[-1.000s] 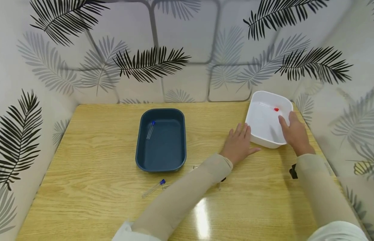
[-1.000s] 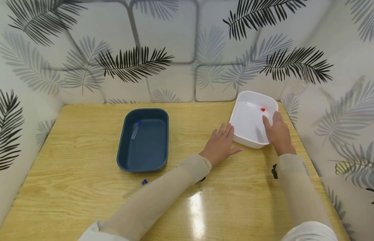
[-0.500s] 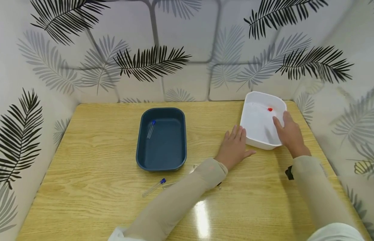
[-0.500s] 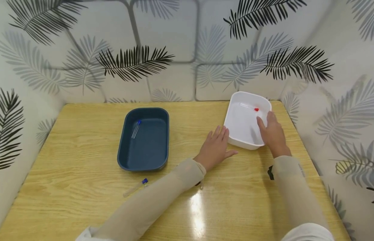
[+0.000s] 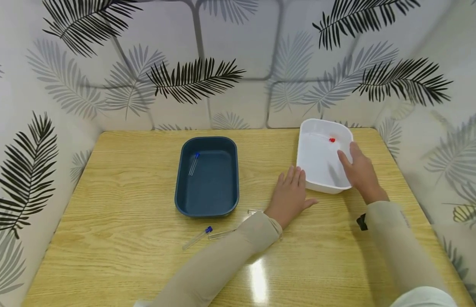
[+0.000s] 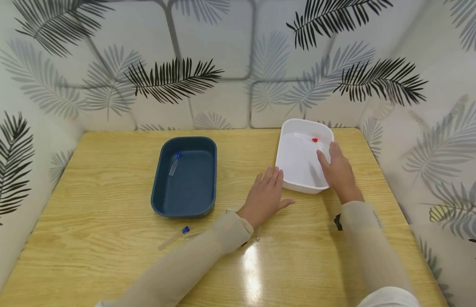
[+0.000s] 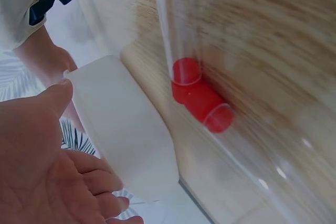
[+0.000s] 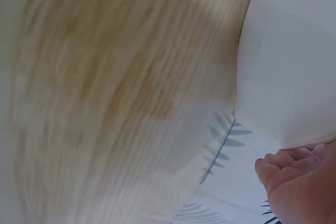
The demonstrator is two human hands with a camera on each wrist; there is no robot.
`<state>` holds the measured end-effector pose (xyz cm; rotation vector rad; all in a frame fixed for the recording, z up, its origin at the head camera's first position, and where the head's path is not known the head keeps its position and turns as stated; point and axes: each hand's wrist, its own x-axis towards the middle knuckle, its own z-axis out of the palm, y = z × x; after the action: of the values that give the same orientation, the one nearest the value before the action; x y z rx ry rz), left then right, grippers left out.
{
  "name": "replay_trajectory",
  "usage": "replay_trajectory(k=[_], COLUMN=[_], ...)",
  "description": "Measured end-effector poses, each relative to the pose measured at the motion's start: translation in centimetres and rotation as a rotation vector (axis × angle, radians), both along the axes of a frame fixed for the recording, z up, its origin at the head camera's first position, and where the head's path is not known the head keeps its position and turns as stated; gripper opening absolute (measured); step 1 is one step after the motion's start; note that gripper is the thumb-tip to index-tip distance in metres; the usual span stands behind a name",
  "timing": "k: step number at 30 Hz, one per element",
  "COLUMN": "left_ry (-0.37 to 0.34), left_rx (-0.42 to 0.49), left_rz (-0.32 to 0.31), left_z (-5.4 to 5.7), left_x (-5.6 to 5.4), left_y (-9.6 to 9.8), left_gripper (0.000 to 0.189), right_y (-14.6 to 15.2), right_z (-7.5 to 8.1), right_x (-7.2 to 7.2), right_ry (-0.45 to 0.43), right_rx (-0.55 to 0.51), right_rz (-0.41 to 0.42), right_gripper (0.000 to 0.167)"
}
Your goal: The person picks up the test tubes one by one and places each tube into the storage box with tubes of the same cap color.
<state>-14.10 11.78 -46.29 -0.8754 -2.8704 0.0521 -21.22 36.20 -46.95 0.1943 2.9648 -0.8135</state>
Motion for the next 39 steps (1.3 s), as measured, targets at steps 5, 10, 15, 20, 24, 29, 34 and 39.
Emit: replay_trajectory(k=[5, 10, 15, 20, 24, 29, 34, 39], left_ry=[-0.021, -0.03, -0.045, -0.048, -0.035, 0.005, 0.036, 0.06], left_rx=[-0.032, -0.034, -0.019, -0.023, -0.049, -0.062, -0.051, -0.025], left_rz=[0.01, 0.014, 0.029, 0.039, 0.046, 0.048, 0.055, 0.054], left_z=[0.3, 0.4, 0.4, 0.5, 0.6, 0.7, 0.5, 0.3], left_x=[0.6, 1.1, 1.6, 2.2, 2.6, 3.3, 3.8, 4.4], left_y=[-0.9, -1.8, -2.7, -3.3, -3.8, -4.4, -5.1, -5.8], left_gripper=[0.086, 0.084, 0.085, 0.084, 0.082, 0.081, 0.08, 0.08], right_y=[-1.0, -1.9, -2.9, -3.6, -4.1, -4.9, -5.8, -6.6], right_z=[-0.1, -0.1, 0.0, 0.0, -0.3, -0.3, -0.3, -0.5], right_x=[0.1, 0.3, 0.5, 0.6, 0.6, 0.6, 0.7, 0.8], right_ry=[-0.005, 0.018, 0.017, 0.027, 0.032, 0.031, 0.019, 0.028], right_rx=[-0.006, -0.018, -0.021, -0.027, -0.04, -0.034, -0.038, -0.04], right_rz=[0.014, 0.033, 0.05, 0.067, 0.074, 0.074, 0.084, 0.102], right_gripper=[0.083, 0.082, 0.082, 0.08, 0.079, 0.08, 0.079, 0.079])
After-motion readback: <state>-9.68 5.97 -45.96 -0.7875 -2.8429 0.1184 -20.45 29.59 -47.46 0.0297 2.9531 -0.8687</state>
